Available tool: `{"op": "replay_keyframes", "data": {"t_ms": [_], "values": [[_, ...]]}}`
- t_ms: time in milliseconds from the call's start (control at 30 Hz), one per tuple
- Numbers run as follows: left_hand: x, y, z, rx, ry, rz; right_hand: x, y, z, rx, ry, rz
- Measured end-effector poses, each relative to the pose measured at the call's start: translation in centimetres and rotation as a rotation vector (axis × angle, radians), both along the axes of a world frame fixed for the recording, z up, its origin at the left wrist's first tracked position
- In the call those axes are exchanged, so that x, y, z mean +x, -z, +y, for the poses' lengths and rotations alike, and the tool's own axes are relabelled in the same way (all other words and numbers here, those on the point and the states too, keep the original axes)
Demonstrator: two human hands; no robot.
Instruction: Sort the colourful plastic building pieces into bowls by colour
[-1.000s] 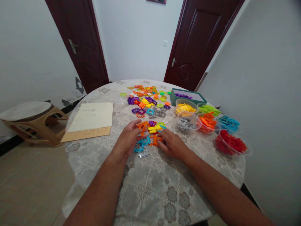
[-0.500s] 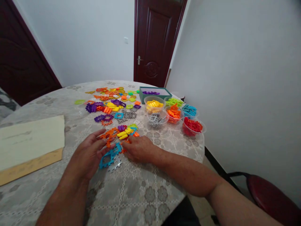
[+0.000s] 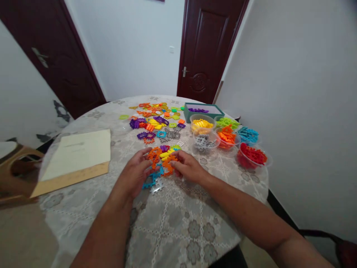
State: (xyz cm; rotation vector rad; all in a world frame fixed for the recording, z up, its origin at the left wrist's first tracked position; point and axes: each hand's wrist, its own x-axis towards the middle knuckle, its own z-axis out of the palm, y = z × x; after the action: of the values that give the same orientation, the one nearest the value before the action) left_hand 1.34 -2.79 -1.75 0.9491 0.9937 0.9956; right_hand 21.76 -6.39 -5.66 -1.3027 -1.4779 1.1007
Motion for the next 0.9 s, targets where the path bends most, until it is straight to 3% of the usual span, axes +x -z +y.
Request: {"op": "replay_keyframes", "data": {"t_ms": [167,400,467,600,733,900], "values": [[-0.2,0.5,-0.2,0.029,0.070,-0.016,-0.5,0.9,0.5,-0.022,0.003,0.208],[0.4,1.1,-0.4,0.141,0.237,0.031,-0.8,1.1,0.0,0.034,-0.119,0.140],[0.3,1.5,-0.2,0.178,0.193,0.060,-0.4,0.9,-0.2,0.137,-0.114,-0.024],[-0.1,1.6,0.4,0.141,0.006,0.090,0.3,0.1,-0.8,0.388,-0.104,-0.632],[-0.4,1.1,0.6,0.063,-0.118,-0.059,-0.5,-0.7,-1.1,0.274,-0.198,-1.070],[-0.2,0.7,0.5,-0.012,-0.112,-0.184,-1.3,-1.3,-1.3,0.257,-0.243,-1.180]]}}
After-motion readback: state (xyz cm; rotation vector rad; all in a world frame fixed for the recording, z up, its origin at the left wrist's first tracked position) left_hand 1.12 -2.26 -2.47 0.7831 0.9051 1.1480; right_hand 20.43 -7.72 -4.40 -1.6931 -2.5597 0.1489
